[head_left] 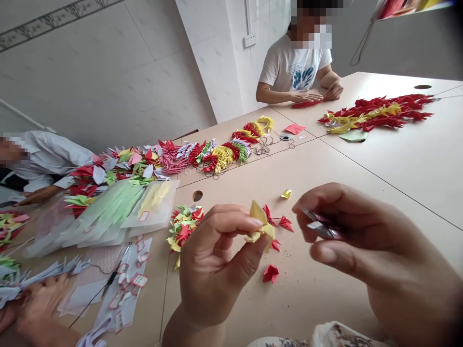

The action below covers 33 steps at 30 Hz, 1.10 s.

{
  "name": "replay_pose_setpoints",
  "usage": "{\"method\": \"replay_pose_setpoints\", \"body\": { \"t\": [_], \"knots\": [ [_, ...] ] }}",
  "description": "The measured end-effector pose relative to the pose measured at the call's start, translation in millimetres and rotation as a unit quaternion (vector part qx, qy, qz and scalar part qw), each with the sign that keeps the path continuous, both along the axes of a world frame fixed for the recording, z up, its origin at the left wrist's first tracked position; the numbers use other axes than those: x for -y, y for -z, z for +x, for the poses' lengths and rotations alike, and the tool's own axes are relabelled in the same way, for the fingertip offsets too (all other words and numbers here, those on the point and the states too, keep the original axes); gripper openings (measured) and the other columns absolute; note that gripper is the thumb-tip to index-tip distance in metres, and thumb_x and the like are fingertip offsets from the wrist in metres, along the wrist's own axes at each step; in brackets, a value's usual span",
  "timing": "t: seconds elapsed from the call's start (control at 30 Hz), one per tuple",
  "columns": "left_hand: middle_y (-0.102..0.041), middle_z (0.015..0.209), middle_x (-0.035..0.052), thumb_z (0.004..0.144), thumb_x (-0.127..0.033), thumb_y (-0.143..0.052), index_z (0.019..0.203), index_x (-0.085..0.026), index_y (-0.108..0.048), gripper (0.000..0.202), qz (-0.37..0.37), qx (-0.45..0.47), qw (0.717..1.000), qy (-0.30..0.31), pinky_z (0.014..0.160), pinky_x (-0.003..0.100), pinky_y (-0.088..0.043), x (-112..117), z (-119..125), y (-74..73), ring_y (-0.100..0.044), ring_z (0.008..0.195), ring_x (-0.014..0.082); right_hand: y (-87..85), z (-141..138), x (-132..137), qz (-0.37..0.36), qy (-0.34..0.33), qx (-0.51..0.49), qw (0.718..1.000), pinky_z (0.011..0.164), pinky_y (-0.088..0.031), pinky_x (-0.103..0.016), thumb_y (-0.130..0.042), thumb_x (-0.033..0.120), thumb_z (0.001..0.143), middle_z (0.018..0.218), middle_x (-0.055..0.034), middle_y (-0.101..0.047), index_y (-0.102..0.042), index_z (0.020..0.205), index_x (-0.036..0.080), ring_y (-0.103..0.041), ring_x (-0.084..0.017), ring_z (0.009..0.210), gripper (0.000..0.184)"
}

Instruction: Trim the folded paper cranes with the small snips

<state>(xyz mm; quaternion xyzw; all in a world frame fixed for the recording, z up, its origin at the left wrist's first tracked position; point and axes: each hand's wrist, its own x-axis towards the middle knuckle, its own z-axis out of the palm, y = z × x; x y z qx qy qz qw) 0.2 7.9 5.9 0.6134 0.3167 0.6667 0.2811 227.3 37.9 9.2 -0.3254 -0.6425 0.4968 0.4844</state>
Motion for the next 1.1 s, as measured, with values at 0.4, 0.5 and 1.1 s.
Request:
{"method": "replay_pose_setpoints", "body": {
  "t": [0.4,0.5,1.1],
  "knots": [
    [-0.095,0.112,0.0016,0.114,-0.012,-0.098,0.126,-0.034,-0.101,0.026,-0.072,0.079,0.992,0.059,0.089,0.021,-0.081,11.3,-3.0,6.9,-0.094,0.097,0.016,2.4,22.9,2.5,0.022,-0.105,0.072,0.992,0.065,-0.062,-0.03,-0.083,0.095,0.112,0.081,-0.001,-0.08,-0.104,0.123,0.038,-0.067,-0.019,0.066,0.061],
    [-0.097,0.111,0.0016,0.115,-0.017,-0.099,0.122,-0.035,-0.101,0.019,-0.088,0.096,0.99,0.052,0.087,0.023,-0.082,12.4,-1.5,5.2,-0.096,0.095,0.0174,-1.2,16.8,-0.1,0.003,-0.095,0.07,0.993,0.067,-0.062,-0.029,-0.086,0.096,0.11,0.088,-0.0034,-0.084,-0.104,0.121,0.038,-0.071,-0.02,0.072,0.062],
    [-0.101,0.13,0.0044,0.117,-0.009,-0.092,0.137,-0.038,-0.099,0.036,-0.067,0.044,0.993,0.085,0.101,0.028,-0.084,10.7,-5.6,10.5,-0.099,0.117,0.0218,7.7,5.6,0.1,0.294,0.01,0.172,0.94,0.062,-0.062,-0.031,-0.07,0.042,0.135,0.085,-0.0027,-0.09,-0.086,0.112,0.031,-0.08,-0.021,0.061,0.03]
  ]
}}
